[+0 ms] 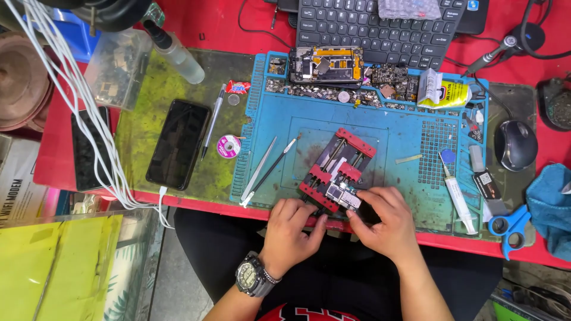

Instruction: Repairing and inspecting a mobile phone motherboard using precision tools.

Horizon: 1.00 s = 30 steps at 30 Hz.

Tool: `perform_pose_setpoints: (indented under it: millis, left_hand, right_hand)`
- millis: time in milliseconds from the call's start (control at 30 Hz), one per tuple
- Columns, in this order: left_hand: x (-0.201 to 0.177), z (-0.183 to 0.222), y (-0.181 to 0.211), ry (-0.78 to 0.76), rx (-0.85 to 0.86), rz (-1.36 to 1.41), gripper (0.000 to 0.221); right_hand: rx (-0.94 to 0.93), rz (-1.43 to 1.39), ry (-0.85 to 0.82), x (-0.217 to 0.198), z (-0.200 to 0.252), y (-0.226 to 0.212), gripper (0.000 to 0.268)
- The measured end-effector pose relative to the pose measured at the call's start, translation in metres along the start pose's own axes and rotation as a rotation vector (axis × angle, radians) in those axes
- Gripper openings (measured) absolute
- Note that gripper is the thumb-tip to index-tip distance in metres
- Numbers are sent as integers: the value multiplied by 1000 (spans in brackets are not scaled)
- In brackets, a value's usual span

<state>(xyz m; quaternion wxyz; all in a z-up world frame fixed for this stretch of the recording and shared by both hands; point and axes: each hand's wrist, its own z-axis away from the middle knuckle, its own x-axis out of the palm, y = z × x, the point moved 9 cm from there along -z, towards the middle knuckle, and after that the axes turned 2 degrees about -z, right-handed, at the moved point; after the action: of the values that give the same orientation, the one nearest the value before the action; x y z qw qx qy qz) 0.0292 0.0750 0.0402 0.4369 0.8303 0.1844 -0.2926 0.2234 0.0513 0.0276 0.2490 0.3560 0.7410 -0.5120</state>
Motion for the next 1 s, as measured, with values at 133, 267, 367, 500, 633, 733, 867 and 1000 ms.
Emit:
perform_pose_setpoints:
  millis: [133,267,367,500,633,733,867,1000]
  left_hand:
    - [0,-1,1,-9,9,2,21]
    - [-6,-2,7,-25,8,6,20]
    - [-9,-6,8,-9,21,30,17]
    - [-11,-4,2,21,-23,128,18]
    - [5,-12,-25,-27,-333,348,27]
    - [41,-12,-36,-316,-796,731,45]
    - [55,-13,-2,-801,-731,673,36]
    - [64,22,9,-893,-827,983,15]
  right_hand:
    - [-13,-10,29,-1,2,0,34]
    - [-51,-15,73,-7,1,-10,33]
    - [-86,-31,122,-12,-1,-12,32]
    - [60,-133,121,-7,8,19,33]
    - [152,-292,34,-4,11,43,37]
    - [342,-605,-167,7,17,56,46]
    - [393,-533,-450,12,19,48,51]
    - [744,-1098,-279,34,57,60,58]
